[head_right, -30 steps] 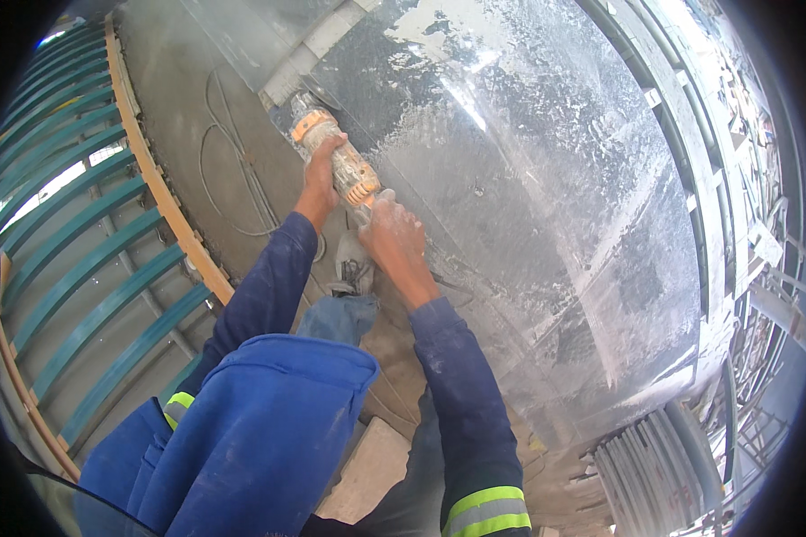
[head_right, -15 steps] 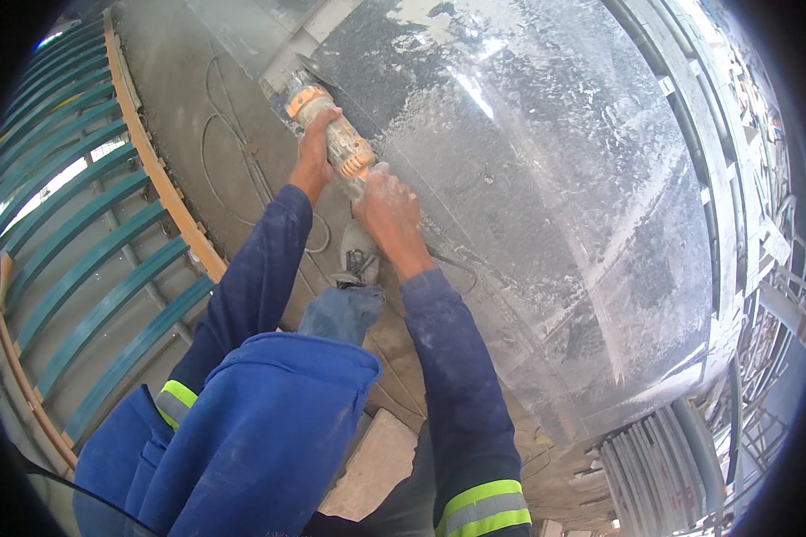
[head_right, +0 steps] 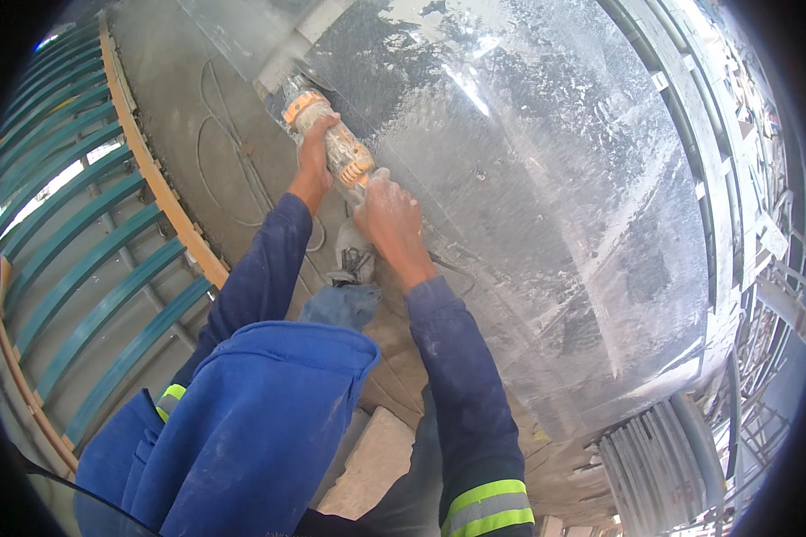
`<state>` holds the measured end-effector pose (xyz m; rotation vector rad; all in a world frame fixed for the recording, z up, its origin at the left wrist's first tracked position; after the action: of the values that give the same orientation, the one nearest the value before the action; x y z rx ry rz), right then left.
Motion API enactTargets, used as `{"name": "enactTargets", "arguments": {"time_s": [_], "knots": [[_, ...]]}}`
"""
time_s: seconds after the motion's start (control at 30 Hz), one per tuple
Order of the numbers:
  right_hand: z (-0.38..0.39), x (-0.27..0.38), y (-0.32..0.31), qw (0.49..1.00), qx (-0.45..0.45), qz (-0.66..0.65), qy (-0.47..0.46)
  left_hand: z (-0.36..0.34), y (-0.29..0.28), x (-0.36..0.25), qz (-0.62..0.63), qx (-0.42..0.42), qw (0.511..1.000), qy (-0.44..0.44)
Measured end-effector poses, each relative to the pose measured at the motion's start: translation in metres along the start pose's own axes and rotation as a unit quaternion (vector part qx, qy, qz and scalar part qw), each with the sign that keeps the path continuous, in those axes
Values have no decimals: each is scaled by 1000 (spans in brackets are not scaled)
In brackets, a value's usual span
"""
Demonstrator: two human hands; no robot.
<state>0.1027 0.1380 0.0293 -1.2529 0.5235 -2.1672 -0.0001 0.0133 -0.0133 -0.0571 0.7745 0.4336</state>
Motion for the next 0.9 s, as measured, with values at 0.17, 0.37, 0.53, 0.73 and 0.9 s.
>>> {"name": "enactTargets", "arguments": {"time_s": [0.17,0.37,0.53,0.73,0.9], "knots": [[-13,3,6,1000,0,-14,-4,-11,-1,-5,-11,22,999,-32],[5,1,-2,1000,9,-4,7,0,-6,4,-4,13,1000,-17],[16,0,-10,998,39,24,31,20,-1,7,-2,-6,1000,-16],[3,2,-1,1000,6,8,-3,3,-2,1,5,16,1000,-8],[-13,5,9,1000,-15,7,-16,-18,-5,-6,-8,38,999,-33]]}}
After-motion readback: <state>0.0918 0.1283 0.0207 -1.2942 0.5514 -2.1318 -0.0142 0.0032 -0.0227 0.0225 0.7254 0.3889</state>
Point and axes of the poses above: each hand's wrist, its own z-axis away from the middle knuckle, its own y-axis out of the palm, x = y × z, the point moved 3 cm from there along -z, towards the middle knuckle, and after that the axes turned 4 degrees about z, right-handed, at the moved point
